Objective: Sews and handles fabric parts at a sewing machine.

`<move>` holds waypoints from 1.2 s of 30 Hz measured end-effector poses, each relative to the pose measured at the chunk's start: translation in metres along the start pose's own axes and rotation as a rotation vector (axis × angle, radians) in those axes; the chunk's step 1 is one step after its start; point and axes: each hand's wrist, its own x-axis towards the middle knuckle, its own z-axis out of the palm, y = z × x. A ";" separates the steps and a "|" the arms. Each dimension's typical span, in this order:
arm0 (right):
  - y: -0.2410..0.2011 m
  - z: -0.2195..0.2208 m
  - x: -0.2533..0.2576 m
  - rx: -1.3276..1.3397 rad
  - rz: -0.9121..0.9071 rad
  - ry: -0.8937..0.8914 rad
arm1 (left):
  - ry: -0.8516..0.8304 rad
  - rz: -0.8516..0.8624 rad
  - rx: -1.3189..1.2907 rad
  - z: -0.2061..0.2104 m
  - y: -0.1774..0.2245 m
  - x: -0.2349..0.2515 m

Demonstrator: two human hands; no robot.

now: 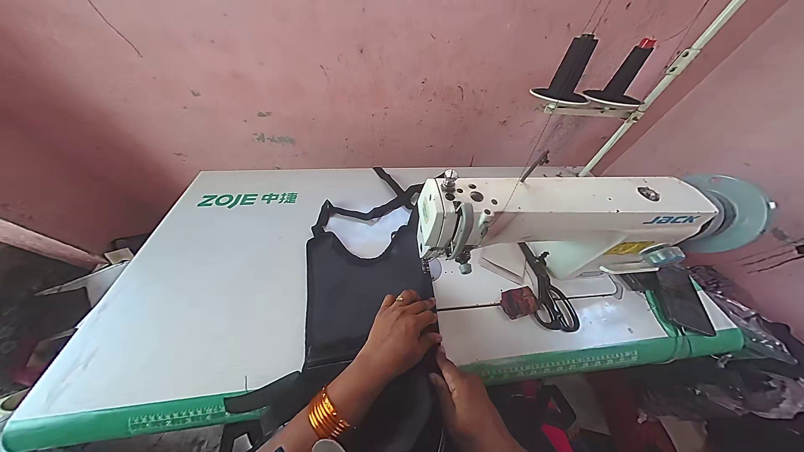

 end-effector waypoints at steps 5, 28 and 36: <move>0.003 0.001 0.021 -0.059 -0.005 0.025 | 0.007 -0.005 -0.019 -0.005 -0.015 0.018; 0.029 -0.020 0.091 0.976 0.420 0.078 | 0.289 0.328 -0.236 -0.025 -0.023 0.023; 0.013 -0.008 0.041 0.383 0.162 0.204 | -0.610 -0.315 0.036 -0.074 -0.002 0.059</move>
